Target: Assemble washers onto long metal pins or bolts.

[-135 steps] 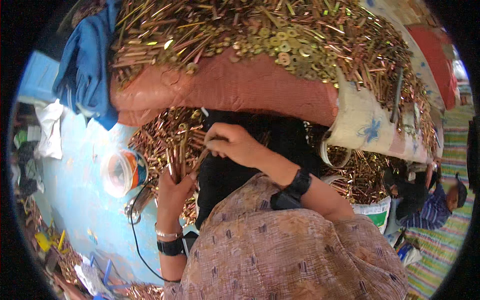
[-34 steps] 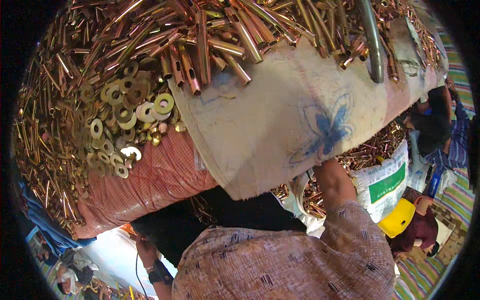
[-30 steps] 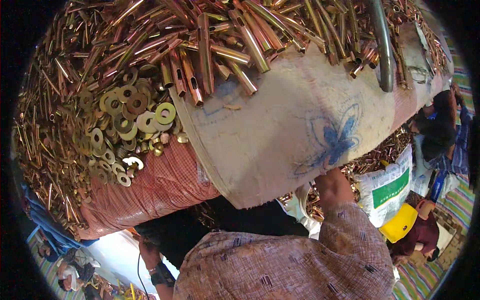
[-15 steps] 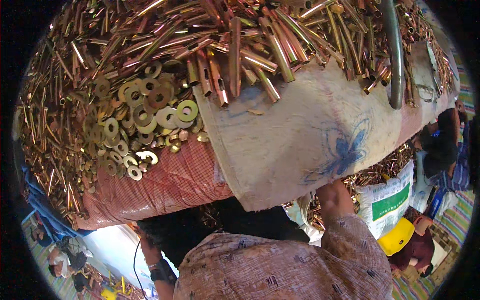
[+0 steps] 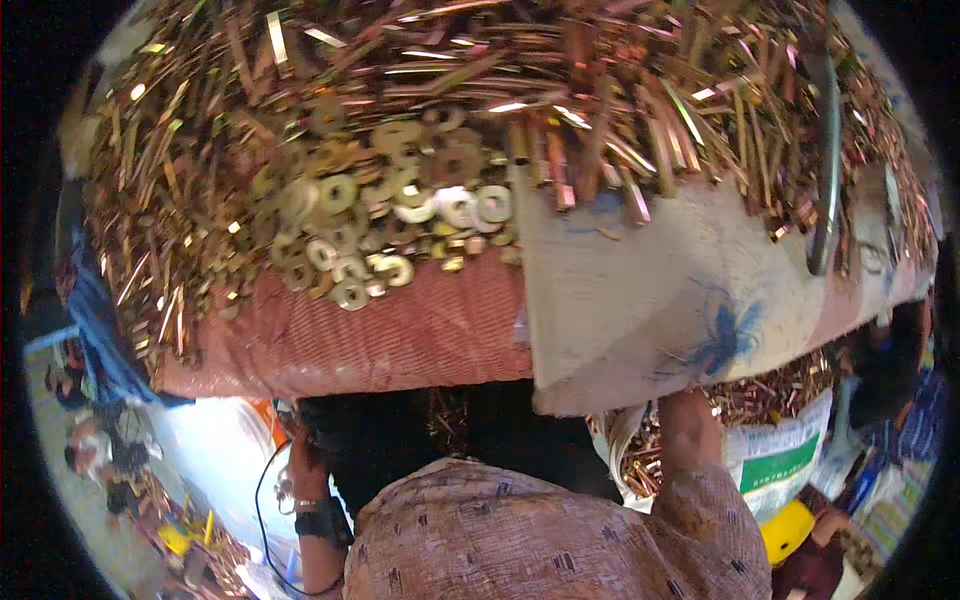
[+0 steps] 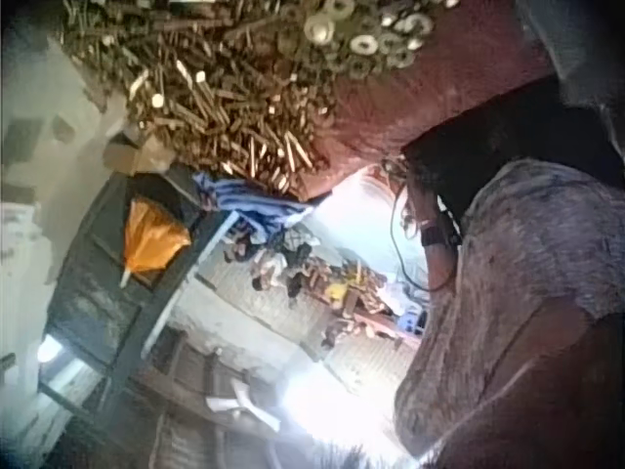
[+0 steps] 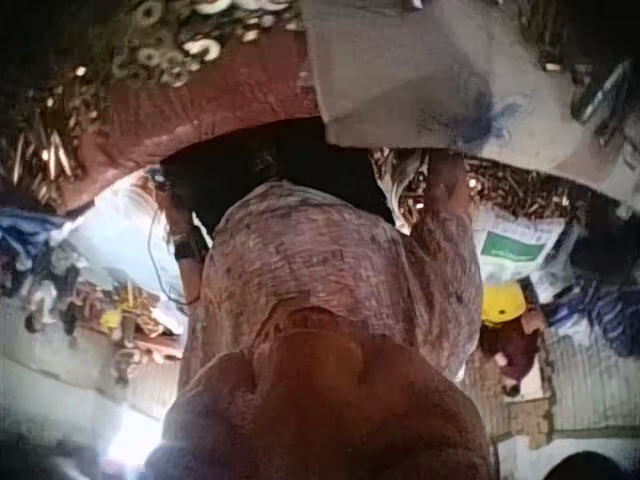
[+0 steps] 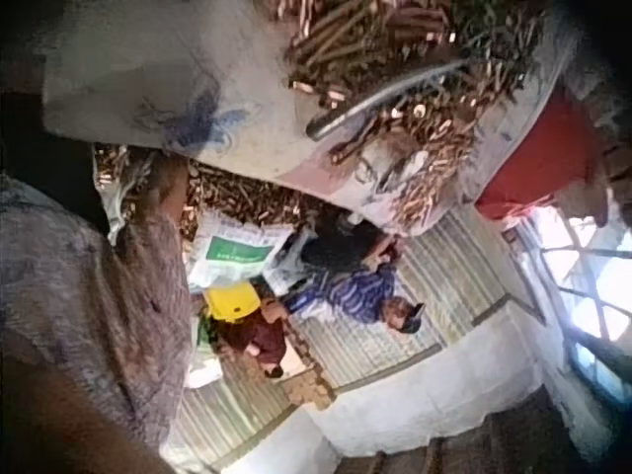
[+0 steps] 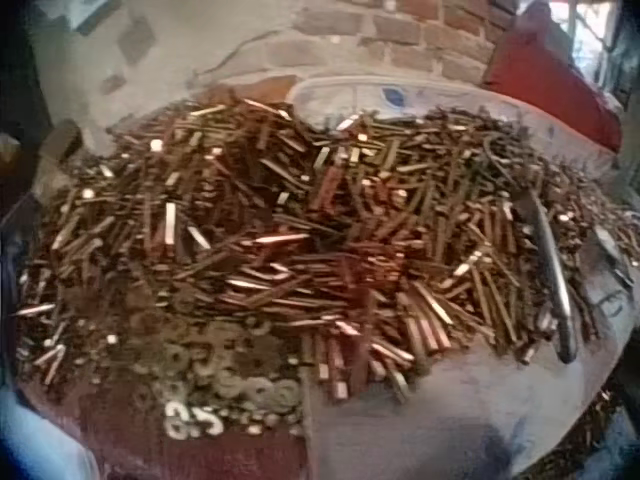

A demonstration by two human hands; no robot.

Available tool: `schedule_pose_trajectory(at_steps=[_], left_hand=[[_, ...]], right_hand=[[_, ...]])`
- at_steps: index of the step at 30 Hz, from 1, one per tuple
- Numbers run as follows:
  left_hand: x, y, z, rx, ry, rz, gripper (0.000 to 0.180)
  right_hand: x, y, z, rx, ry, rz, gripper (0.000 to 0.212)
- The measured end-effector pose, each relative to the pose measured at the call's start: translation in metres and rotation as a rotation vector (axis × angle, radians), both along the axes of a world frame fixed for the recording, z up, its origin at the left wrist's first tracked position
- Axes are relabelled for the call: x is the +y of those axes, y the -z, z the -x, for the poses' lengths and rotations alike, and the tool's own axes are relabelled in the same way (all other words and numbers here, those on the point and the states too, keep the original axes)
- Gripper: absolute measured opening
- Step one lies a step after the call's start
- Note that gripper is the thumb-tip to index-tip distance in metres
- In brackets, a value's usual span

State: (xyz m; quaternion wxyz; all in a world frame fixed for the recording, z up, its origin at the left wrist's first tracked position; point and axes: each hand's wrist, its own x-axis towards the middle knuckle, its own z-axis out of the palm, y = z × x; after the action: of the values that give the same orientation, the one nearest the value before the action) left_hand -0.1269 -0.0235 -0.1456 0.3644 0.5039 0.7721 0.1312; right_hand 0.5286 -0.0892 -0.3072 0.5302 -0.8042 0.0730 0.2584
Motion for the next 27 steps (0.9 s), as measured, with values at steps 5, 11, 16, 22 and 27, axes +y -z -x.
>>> schedule_pose_trajectory(at_steps=[5, 11, 16, 22, 27], left_hand=[[0.004, -0.004, -0.019, 0.06, 0.049, -0.116, 0.035], [0.019, -0.013, -0.024, -0.271, -0.131, -0.064, 0.03], [0.018, 0.003, -0.01, -0.375, -0.13, -0.166, 0.028], [0.019, 0.001, -0.006, -0.896, -0.56, -0.034, 0.028], [0.01, 0.002, -0.002, -0.569, -0.311, -0.167, 0.025]], right_hand=[[0.017, -0.023, -0.009, 0.028, 0.012, -0.201, 0.028], [0.012, -0.077, -0.008, 0.109, -0.04, -0.397, 0.029], [-0.008, -0.177, 0.038, 0.3, -0.027, -0.528, 0.026], [-0.004, -0.244, 0.076, 0.488, 0.038, -0.765, 0.017], [-0.017, -0.23, 0.095, 0.651, 0.128, -0.736, 0.011]])
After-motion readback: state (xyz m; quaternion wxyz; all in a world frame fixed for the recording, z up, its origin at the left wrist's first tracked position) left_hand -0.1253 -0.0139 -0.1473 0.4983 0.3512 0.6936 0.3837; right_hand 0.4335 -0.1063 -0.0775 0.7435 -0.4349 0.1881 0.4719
